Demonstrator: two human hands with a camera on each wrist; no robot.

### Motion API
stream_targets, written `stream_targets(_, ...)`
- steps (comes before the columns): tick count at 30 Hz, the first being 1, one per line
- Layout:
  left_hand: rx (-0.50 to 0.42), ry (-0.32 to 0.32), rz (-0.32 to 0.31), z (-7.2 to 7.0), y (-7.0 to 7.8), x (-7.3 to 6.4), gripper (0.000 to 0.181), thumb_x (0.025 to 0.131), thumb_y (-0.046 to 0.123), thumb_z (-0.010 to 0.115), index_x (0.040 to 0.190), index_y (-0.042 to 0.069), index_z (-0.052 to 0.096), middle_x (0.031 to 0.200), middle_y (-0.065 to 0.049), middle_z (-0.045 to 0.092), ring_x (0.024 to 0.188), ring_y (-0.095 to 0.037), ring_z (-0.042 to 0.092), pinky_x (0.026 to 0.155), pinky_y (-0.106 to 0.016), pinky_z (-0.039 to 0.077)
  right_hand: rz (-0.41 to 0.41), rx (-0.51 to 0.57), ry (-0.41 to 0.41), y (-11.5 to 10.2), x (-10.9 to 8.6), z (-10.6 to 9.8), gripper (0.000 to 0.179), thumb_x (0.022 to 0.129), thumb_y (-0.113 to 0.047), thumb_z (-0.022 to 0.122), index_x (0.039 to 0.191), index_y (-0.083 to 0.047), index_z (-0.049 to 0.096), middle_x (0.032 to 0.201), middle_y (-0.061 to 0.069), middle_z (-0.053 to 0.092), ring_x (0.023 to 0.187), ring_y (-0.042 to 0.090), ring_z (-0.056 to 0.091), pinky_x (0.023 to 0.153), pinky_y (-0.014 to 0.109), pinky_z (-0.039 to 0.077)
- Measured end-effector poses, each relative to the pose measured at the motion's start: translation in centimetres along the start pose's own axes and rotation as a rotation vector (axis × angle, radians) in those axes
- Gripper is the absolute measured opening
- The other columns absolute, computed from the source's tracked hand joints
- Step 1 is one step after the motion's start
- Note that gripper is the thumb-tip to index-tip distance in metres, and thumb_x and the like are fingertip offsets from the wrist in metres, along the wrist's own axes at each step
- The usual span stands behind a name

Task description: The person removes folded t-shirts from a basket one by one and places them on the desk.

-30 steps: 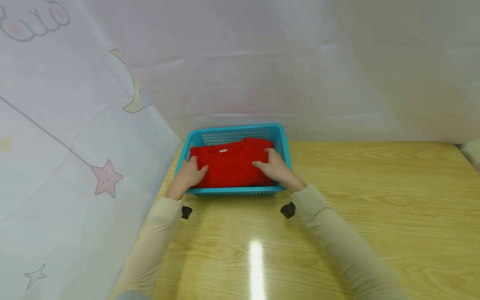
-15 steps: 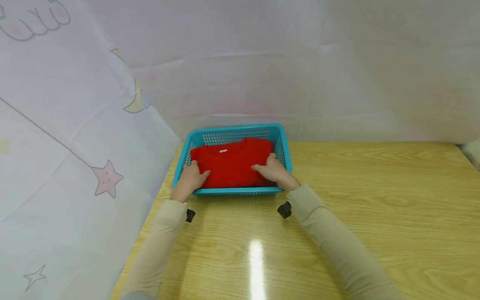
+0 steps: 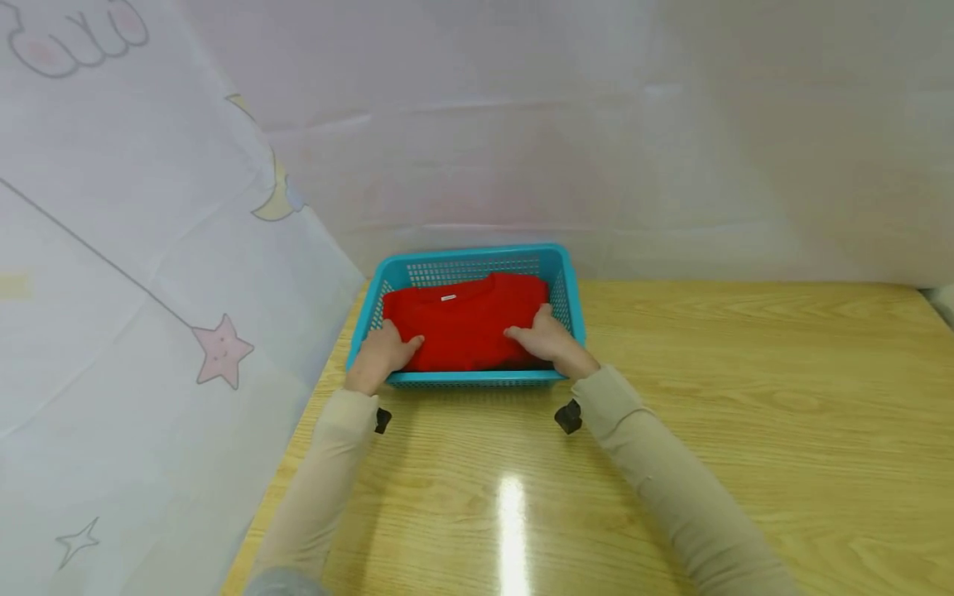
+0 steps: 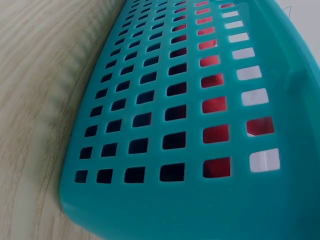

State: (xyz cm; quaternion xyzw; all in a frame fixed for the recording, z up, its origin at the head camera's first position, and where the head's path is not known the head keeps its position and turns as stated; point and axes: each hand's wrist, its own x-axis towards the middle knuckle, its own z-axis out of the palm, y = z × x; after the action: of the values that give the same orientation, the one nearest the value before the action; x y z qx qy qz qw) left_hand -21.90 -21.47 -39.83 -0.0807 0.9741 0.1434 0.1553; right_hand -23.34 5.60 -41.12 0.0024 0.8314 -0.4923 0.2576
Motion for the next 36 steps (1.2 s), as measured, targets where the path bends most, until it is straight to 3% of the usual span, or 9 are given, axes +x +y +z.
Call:
stream_targets(8, -0.132, -0.006, 0.018, -0.2, -0.8, 0.4, 0.087, 0.098, 0.046, 0.046, 0.149, -0.013, 0.008, 0.155, -0.030, 0.022, 0.138, -0.045, 0.034, 0.111, -0.052, 0.035, -0.053, 0.092, 0.051, 0.0, 0.5, -0.1, 0.088, 0.097, -0.029, 0.051, 0.152, 0.001, -0.010, 0.162, 0.018, -0.003, 0.149, 0.036, 0.006, 0.121, 0.050, 0.014)
stream_targets(14, -0.288, 0.015, 0.055, -0.6, -1.3, 0.7, 0.076, 0.099, 0.042, 0.049, 0.149, -0.008, 0.020, 0.155, -0.026, 0.027, 0.138, -0.042, 0.034, 0.111, -0.053, 0.035, -0.080, 0.183, 0.061, 0.2, 0.8, -0.4, 0.081, 0.098, -0.025, 0.050, 0.153, -0.002, -0.004, 0.162, 0.018, 0.000, 0.147, 0.036, 0.011, 0.119, 0.052, 0.017)
stream_targets(17, -0.476, 0.026, 0.048, -1.0, -1.1, 0.6, 0.072, 0.098, 0.038, 0.051, 0.150, -0.002, 0.020, 0.155, -0.022, 0.027, 0.136, -0.039, 0.036, 0.109, -0.051, 0.037, -0.095, 0.247, 0.089, 0.1, 0.7, -0.5, 0.078, 0.098, -0.020, 0.052, 0.153, -0.004, -0.001, 0.162, 0.016, 0.002, 0.148, 0.034, 0.011, 0.120, 0.049, 0.019)
stream_targets(22, -0.905, -0.003, 0.018, -1.4, -0.4, 0.8, 0.072, 0.099, 0.024, 0.054, 0.153, 0.008, 0.008, 0.153, -0.018, 0.026, 0.127, -0.036, 0.048, 0.098, -0.046, 0.049, -0.106, 0.355, 0.128, -0.1, 0.6, -0.6, 0.083, 0.095, -0.012, 0.055, 0.153, -0.006, -0.003, 0.161, 0.016, 0.006, 0.145, 0.034, 0.017, 0.118, 0.045, 0.024)
stream_targets(25, -1.056, -0.032, 0.018, -1.5, -0.3, 1.0, 0.074, 0.098, 0.015, 0.054, 0.154, 0.012, 0.005, 0.155, -0.016, 0.022, 0.123, -0.034, 0.050, 0.096, -0.043, 0.051, -0.102, 0.427, 0.126, -0.1, 0.7, -0.8, 0.088, 0.091, -0.008, 0.056, 0.154, -0.007, -0.006, 0.158, 0.017, 0.012, 0.136, 0.033, 0.028, 0.112, 0.041, 0.032)
stream_targets(28, -1.071, -0.072, 0.023, -1.5, -0.6, 1.2, 0.071, 0.097, 0.012, 0.054, 0.154, 0.014, 0.012, 0.154, -0.014, 0.024, 0.117, -0.030, 0.050, 0.092, -0.038, 0.054, -0.104, 0.488, 0.099, -0.1, 0.9, -1.0, 0.091, 0.088, -0.004, 0.056, 0.155, -0.013, -0.005, 0.157, 0.014, 0.014, 0.126, 0.032, 0.034, 0.097, 0.036, 0.041)
stream_targets(31, -1.035, -0.108, 0.024, -1.2, -1.1, 1.5, 0.059, 0.097, 0.017, 0.055, 0.151, 0.015, 0.030, 0.148, -0.014, 0.036, 0.108, -0.025, 0.054, 0.082, -0.031, 0.055, -0.115, 0.490, 0.060, 0.1, 1.0, -1.0, 0.090, 0.086, -0.002, 0.057, 0.156, -0.020, 0.003, 0.157, 0.011, 0.015, 0.120, 0.031, 0.036, 0.083, 0.033, 0.044)
stream_targets(33, -1.019, -0.113, 0.015, -1.0, -1.4, 1.8, 0.049, 0.098, 0.023, 0.055, 0.145, 0.017, 0.043, 0.141, -0.012, 0.044, 0.101, -0.022, 0.055, 0.076, -0.029, 0.055, -0.125, 0.447, 0.050, 0.1, 0.9, -1.0, 0.086, 0.085, -0.003, 0.058, 0.156, -0.022, 0.011, 0.157, 0.011, 0.017, 0.118, 0.030, 0.036, 0.080, 0.032, 0.045)
stream_targets(36, -1.009, -0.095, 0.007, -0.7, -1.7, 2.0, 0.045, 0.098, 0.029, 0.056, 0.140, 0.018, 0.049, 0.135, -0.011, 0.049, 0.096, -0.019, 0.057, 0.074, -0.028, 0.053, -0.137, 0.370, 0.051, 0.2, 0.9, -0.8, 0.077, 0.085, -0.005, 0.057, 0.153, -0.019, 0.023, 0.154, 0.011, 0.022, 0.119, 0.031, 0.035, 0.086, 0.035, 0.044)
